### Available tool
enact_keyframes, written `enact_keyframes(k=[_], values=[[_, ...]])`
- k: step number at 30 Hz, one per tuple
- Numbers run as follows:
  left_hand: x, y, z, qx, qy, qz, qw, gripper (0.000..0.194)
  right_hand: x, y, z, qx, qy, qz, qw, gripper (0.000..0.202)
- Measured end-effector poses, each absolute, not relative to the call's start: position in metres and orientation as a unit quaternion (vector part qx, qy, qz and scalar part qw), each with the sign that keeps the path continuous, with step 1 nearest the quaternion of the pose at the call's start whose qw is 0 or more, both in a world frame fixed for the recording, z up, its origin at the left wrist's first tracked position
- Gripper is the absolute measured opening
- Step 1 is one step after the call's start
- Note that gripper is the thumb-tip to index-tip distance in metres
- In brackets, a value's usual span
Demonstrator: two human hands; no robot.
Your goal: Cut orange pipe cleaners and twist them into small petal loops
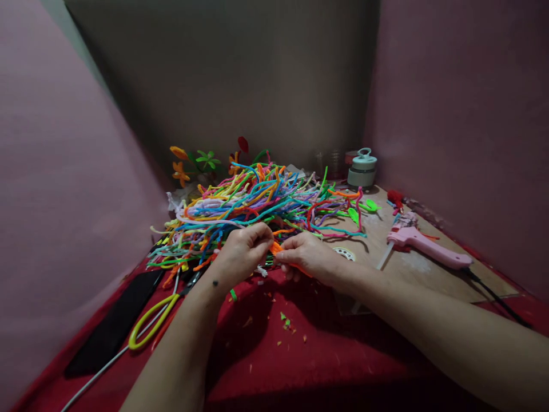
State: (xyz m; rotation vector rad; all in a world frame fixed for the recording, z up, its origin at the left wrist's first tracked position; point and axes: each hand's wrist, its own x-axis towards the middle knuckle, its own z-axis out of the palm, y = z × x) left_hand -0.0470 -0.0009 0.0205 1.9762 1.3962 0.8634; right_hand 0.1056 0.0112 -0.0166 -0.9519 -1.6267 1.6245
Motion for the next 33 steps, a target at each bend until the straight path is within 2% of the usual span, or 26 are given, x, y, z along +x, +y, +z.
enact_keyframes(k=[6,12,14,16,19,22,26,33], values=[[-0.040,-0.001,0.023,0.658,0.518,0.359,0.411,0.008,0.107,0.012,-0.017,-0.356,-0.606,0.628,0.333,0.018],[-0.043,-0.001,0.023,0.684,0.559,0.318,0.345,0.009,0.104,0.007,-0.013,-0.371,-0.626,0.605,0.324,0.023],[-0.044,0.000,0.023,0.677,0.561,0.318,0.354,0.008,0.104,0.007,-0.011,-0.368,-0.621,0.612,0.323,0.022],[-0.045,0.001,0.023,0.648,0.549,0.340,0.404,0.006,0.105,0.008,-0.011,-0.360,-0.599,0.632,0.336,0.020],[-0.046,0.003,0.021,0.580,0.489,0.402,0.512,0.019,0.108,0.009,-0.008,-0.351,-0.558,0.658,0.364,0.016],[-0.045,0.004,0.016,0.539,0.445,0.423,0.577,0.027,0.110,0.010,-0.006,-0.343,-0.542,0.668,0.376,0.015],[-0.041,0.005,0.008,0.551,0.469,0.423,0.545,0.025,0.109,0.009,-0.007,-0.337,-0.538,0.679,0.369,0.015],[-0.030,0.002,0.008,0.551,0.543,0.447,0.448,0.032,0.101,0.006,-0.011,-0.359,-0.539,0.673,0.358,0.020]])
